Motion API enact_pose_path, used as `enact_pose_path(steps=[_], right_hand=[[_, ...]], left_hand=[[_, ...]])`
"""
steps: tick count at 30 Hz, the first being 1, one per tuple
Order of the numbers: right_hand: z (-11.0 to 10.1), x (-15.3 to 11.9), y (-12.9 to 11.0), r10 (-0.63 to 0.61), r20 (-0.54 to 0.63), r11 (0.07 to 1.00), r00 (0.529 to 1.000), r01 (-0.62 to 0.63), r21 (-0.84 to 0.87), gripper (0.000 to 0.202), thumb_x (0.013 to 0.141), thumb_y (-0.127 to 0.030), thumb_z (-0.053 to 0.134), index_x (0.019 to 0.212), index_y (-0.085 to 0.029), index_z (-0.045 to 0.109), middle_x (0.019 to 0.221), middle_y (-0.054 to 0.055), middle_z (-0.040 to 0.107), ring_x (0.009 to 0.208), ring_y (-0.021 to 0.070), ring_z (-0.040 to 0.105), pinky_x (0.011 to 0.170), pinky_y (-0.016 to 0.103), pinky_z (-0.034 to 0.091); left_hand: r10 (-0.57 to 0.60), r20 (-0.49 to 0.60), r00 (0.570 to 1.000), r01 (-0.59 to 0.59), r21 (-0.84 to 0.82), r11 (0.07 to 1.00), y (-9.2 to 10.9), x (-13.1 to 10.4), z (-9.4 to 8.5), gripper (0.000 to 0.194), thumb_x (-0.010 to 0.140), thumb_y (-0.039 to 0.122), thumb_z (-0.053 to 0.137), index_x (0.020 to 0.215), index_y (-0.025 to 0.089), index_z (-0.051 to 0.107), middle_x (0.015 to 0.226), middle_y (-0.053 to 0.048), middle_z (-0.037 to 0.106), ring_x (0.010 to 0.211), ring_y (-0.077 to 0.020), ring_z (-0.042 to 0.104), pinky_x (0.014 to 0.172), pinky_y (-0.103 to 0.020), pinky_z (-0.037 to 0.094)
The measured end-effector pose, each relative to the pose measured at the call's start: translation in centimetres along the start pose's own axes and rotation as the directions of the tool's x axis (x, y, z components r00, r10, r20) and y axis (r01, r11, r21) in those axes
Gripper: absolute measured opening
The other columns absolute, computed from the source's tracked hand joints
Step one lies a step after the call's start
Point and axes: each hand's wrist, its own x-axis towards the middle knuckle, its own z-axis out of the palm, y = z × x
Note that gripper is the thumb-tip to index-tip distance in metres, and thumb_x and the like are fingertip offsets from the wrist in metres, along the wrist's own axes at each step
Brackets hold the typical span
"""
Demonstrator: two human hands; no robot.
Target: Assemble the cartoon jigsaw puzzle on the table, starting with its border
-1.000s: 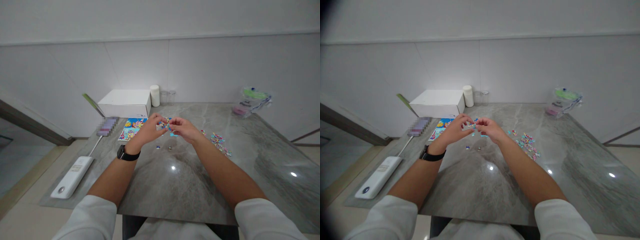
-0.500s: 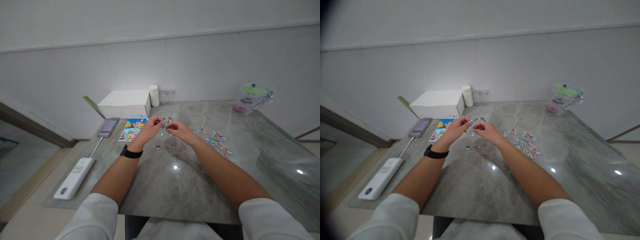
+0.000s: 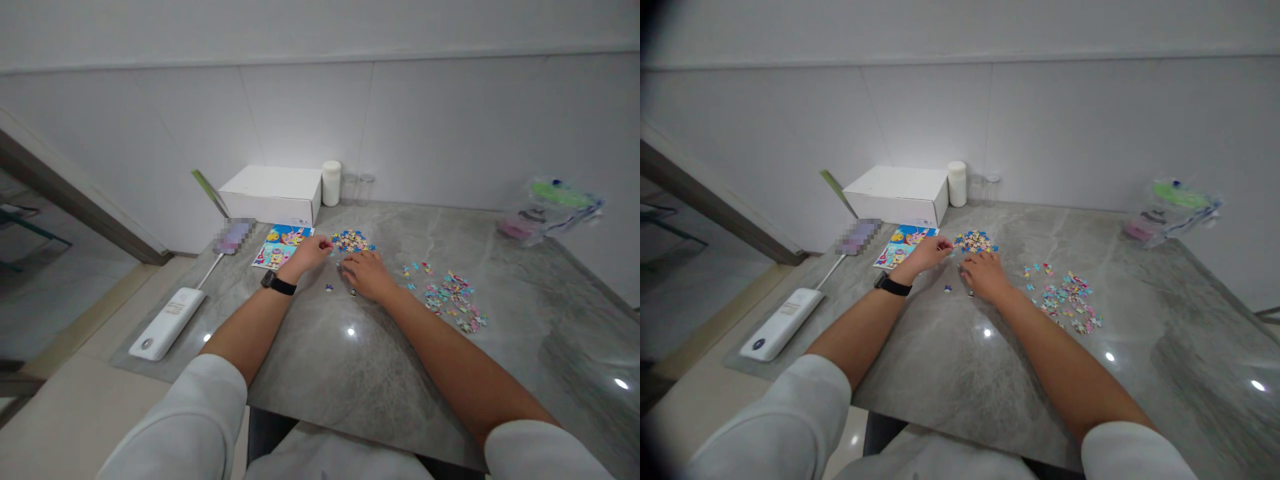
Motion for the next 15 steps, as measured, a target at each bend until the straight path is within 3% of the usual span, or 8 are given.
enact_pose_path(steps=[8,15], right_hand=[[0.4,0.2,0.4,-0.066,0.046,0.998,0.997,0.066,0.001,0.033,0.107,-0.036,0.056,0.129,-0.026,0.078,0.134,0.010,0.076,0.128,0.0326,0.058,0.117,0.054,0.029],[0.5,0.1,0.2,-0.065,0.015,0.998,0.998,0.065,0.002,0.033,0.105,-0.034,0.059,0.132,-0.023,0.075,0.137,0.011,0.074,0.129,0.0320,0.058,0.116,0.050,0.033]], left_hand=[[-0.024,0.045,0.999,0.019,0.107,0.994,-0.1,-0.3,1.7,0.014,0.093,0.021,0.067,0.098,0.019,0.081,0.096,-0.006,0.081,0.090,-0.0204,0.072,0.087,-0.030,0.055],[-0.022,0.041,0.999,0.013,0.196,0.981,-0.3,-0.4,2.5,0.016,0.094,0.023,0.067,0.100,0.019,0.081,0.100,-0.008,0.081,0.095,-0.0231,0.073,0.089,-0.032,0.055]])
